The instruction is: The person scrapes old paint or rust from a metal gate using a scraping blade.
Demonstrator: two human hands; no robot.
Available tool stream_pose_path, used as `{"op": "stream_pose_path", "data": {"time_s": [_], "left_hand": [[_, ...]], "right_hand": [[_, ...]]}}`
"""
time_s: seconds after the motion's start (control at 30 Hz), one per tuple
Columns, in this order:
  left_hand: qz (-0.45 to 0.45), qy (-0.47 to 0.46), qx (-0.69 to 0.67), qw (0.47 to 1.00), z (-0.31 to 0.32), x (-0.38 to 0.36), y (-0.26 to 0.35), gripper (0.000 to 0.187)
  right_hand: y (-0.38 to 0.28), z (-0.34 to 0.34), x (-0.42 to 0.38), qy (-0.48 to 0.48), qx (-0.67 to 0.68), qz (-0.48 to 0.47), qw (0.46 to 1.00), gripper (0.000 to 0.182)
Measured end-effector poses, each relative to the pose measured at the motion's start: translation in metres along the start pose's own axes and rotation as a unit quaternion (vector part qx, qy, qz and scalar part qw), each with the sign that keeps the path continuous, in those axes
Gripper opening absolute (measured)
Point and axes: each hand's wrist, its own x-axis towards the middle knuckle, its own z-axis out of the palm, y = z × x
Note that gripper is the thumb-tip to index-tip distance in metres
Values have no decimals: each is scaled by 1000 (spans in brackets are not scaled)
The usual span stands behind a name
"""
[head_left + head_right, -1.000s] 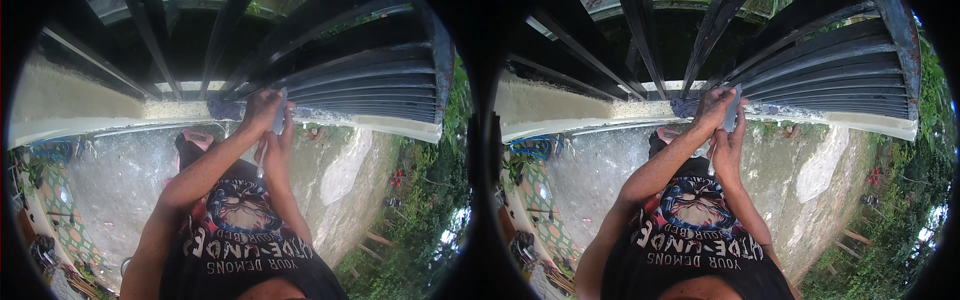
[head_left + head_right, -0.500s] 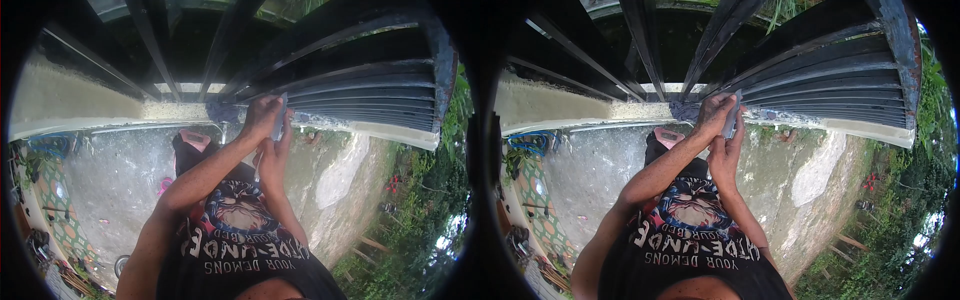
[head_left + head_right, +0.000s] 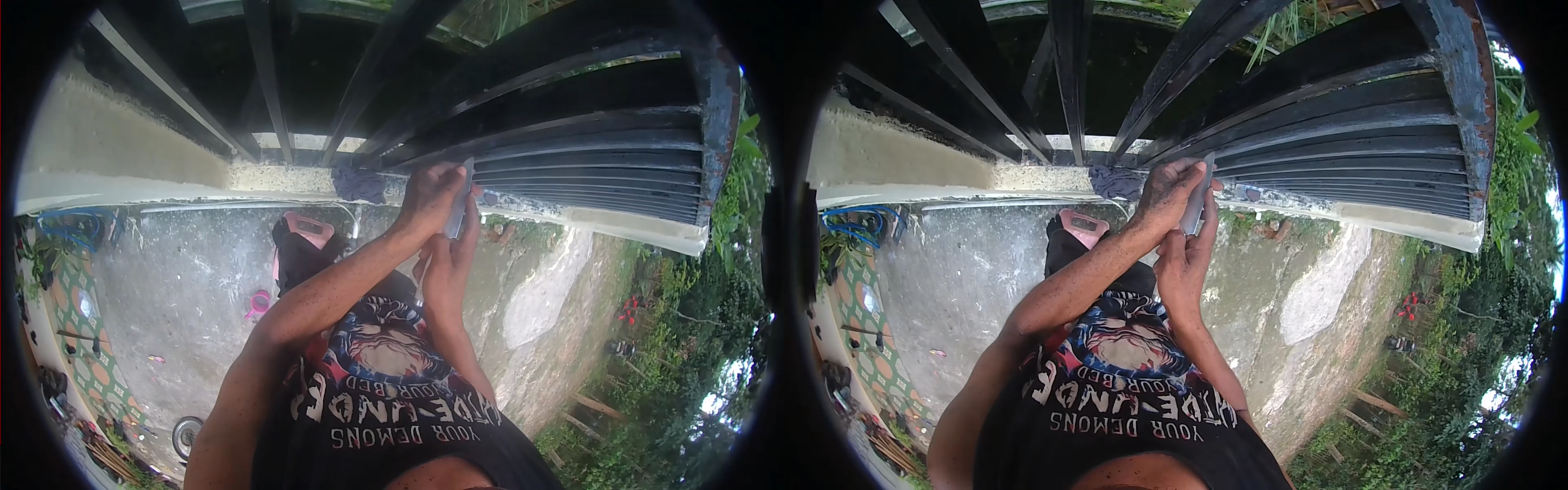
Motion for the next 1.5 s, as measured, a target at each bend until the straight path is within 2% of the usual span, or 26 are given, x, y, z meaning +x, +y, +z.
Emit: {"op": "stream_pose_path", "data": {"time_s": [0.1,0.23,0.27,0.33,0.37,0.47,0.5,0.63,0.7,0.77,0.93,1.0,1.07,1.13,1.2,1.3,1.4,1.43,1.47,1.5], "left_hand": [[-49,20,-48,997,0,6,0,39],[18,-7,-42,999,4,3,-4,36],[15,-5,-44,999,3,2,-4,36],[-31,3,-56,998,3,2,-6,37],[-20,31,-98,994,5,12,-34,37],[-2,16,-71,997,5,4,-18,35],[30,12,-66,997,6,5,-20,34],[-36,25,-118,992,8,8,-23,39],[-19,24,-112,993,11,6,-18,37],[-2,12,-105,994,13,2,-10,36],[-31,25,-119,992,11,7,-17,41],[-1,25,-58,998,15,6,-15,38],[12,15,-84,996,18,2,-10,40],[-6,-1,-94,996,17,3,-6,42],[17,6,-91,996,19,10,-14,42],[19,7,-98,995,19,0,3,40],[1,18,-93,995,19,1,-2,37],[-23,25,-83,996,15,1,-2,36],[-46,33,-127,990,15,7,-18,36],[-35,23,-128,991,13,5,-11,37]], "right_hand": [[13,-3,15,-18,-8,-35,999,68],[0,2,2,10,-19,-66,998,67],[0,1,1,9,-22,-64,998,67],[-1,-3,4,-4,-12,-2,1000,67],[7,-4,11,-22,-11,-29,999,68],[-2,-5,4,-25,-33,-38,998,68],[7,-6,9,-17,-39,-78,996,69],[11,-9,14,-13,-49,-57,997,69],[-1,-11,12,-22,-103,-29,994,69],[-7,-9,6,-14,-93,-24,995,69],[-6,-10,11,-13,-121,-22,992,71],[-9,-9,3,7,-88,-31,996,71],[-18,-10,1,5,-39,-12,999,72],[-7,-9,1,15,-61,-30,998,71],[-10,-8,4,17,-82,-58,995,71],[-18,-8,2,-5,-69,-17,997,70],[-13,-11,3,29,-59,-46,997,69],[-14,-10,4,8,-76,-35,997,69],[-14,-8,7,-15,-92,-23,995,68],[-10,-6,6,-14,-68,-15,997,69]]}}
